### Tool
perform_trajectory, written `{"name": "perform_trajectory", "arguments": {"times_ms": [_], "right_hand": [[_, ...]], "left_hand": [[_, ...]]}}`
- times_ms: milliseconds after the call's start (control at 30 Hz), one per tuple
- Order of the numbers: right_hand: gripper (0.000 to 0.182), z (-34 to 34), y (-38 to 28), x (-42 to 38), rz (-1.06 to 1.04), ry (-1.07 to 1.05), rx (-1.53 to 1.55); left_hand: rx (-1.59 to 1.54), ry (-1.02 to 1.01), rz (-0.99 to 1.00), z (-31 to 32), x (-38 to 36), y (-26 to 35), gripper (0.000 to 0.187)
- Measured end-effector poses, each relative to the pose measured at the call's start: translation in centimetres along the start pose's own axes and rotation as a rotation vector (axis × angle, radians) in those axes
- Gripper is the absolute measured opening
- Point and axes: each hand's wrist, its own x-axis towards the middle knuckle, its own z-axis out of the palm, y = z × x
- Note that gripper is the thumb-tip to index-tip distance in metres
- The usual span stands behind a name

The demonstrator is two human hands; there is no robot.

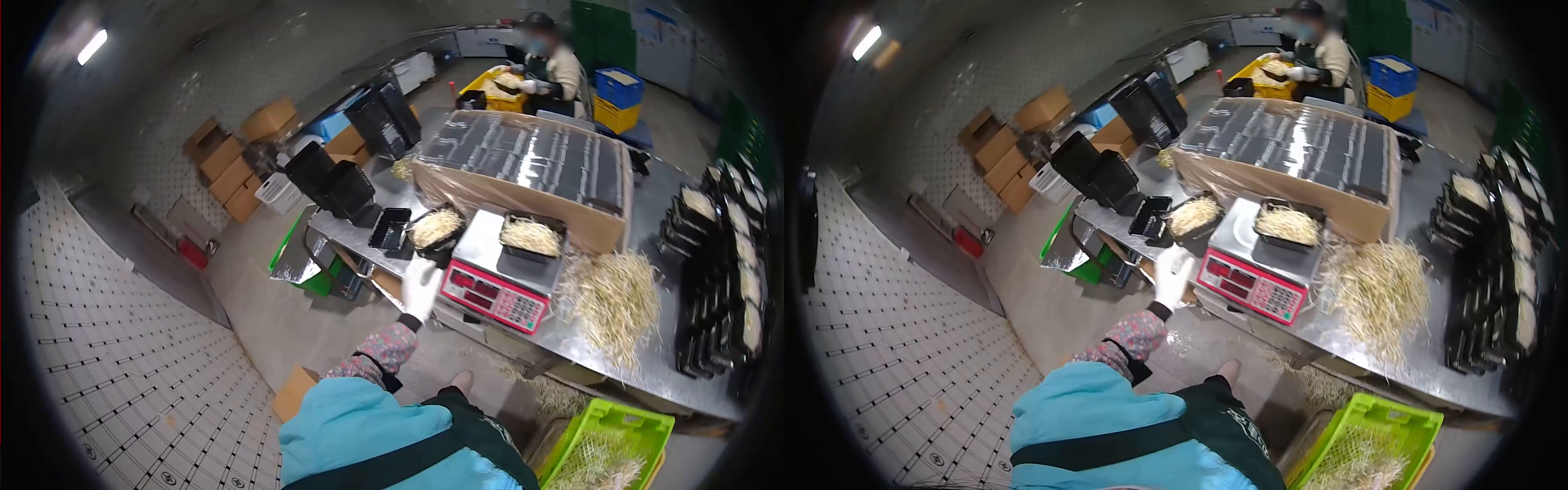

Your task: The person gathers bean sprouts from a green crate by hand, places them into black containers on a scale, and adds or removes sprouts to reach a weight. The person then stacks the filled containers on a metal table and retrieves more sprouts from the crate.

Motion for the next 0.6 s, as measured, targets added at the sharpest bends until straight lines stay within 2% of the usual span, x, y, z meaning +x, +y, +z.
{"name": "perform_trajectory", "arguments": {"times_ms": [67, 133, 167, 200, 267, 300, 333, 367, 433, 467, 533, 600], "right_hand": [[0.064, 5.3, -0.4, 0.0, -0.016, -0.019, -0.045], [0.064, 10.4, -0.2, 0.1, -0.023, -0.048, -0.085], [0.064, 12.7, 0.1, -0.2, -0.028, -0.056, -0.097], [0.064, 14.6, 0.2, -0.1, -0.03, -0.071, -0.11], [0.064, 18.2, 0.5, -0.3, -0.032, -0.096, -0.135], [0.064, 19.4, 0.6, -0.2, -0.03, -0.103, -0.132], [0.064, 20.3, 0.8, -0.3, -0.03, -0.111, -0.134], [0.064, 21.1, 1.0, -0.3, -0.028, -0.113, -0.135], [0.063, 21.9, 1.7, -0.6, -0.019, -0.112, -0.12], [0.063, 22.1, 2.1, -0.7, -0.015, -0.097, -0.114], [0.063, 22.1, 2.5, -0.9, -0.002, -0.083, -0.1], [0.063, 21.8, 2.9, -1.0, -0.009, -0.062, -0.077]], "left_hand": [[0.246, 0.092, -0.216, -0.9, 3.2, -8.8, 0.046], [0.482, -0.083, -0.285, -1.6, 6.2, -14.4, 0.066], [0.494, -0.18, -0.282, -1.6, 7.2, -16.5, 0.076], [0.562, -0.23, -0.263, -1.1, 8.1, -17.5, 0.079], [0.702, -0.394, -0.241, -0.5, 9.6, -18.8, 0.078], [0.713, -0.561, -0.289, -0.7, 10.5, -19.1, 0.065], [0.728, -0.603, -0.3, 0.1, 10.9, -20.9, 0.044], [0.714, -0.614, -0.302, 0.6, 10.9, -22.8, 0.044], [0.73, -0.402, -0.212, 0.2, 11.0, -25.6, 0.02], [0.662, -0.31, -0.213, -0.4, 11.0, -26.2, 0.015], [0.735, -0.159, -0.178, -3.0, 12.4, -24.0, 0.022], [-0.296, 0.061, -0.621, -3.2, 12.5, -28.0, 0.036]]}}
